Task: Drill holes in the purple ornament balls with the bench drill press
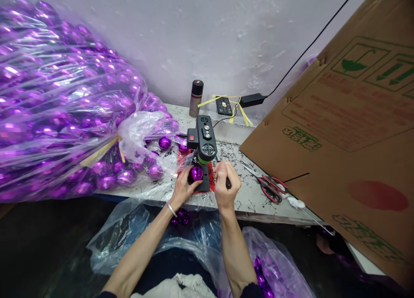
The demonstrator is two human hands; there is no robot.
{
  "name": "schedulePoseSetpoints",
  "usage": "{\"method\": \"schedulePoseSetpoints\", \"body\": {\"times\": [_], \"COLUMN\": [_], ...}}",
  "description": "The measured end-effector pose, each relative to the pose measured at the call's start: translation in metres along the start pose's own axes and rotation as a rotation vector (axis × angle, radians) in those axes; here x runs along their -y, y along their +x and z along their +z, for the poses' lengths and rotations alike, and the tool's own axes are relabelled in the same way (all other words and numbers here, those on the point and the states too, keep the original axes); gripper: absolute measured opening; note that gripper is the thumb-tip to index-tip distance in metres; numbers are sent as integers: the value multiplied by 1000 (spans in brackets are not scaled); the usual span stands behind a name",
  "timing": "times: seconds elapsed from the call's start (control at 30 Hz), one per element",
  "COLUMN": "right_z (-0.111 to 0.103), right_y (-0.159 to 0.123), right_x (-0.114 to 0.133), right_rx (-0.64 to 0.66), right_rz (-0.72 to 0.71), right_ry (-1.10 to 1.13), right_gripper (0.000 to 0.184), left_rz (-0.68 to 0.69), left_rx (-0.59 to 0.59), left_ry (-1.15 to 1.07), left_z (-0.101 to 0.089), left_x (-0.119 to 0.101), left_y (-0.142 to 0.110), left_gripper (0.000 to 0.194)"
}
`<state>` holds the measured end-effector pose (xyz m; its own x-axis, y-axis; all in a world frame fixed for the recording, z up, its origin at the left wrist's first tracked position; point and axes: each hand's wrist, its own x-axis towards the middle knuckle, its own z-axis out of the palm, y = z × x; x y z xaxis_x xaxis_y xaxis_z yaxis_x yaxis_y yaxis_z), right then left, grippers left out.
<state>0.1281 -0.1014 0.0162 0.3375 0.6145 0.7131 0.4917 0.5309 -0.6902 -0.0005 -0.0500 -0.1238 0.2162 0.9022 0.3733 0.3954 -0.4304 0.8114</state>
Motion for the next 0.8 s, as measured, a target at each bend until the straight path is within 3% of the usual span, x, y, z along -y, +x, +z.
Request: {"method": "schedulePoseSetpoints", "body": {"times": [0.5,0.8], "right_z": [0,12], "right_y": [-14,-49], "right_x": [-13,-45], "right_rx": [-37,-122], "right_rz": [-33,-119], "right_ry": [-20,-44], "right_gripper": [34,35], "left_rz": [-75,-55], "left_rx": [44,52], "left_ry": [-116,-111], "left_z": [9,9], "left_x": [4,4], "left_y": [8,7], "left_gripper": [65,61]}}
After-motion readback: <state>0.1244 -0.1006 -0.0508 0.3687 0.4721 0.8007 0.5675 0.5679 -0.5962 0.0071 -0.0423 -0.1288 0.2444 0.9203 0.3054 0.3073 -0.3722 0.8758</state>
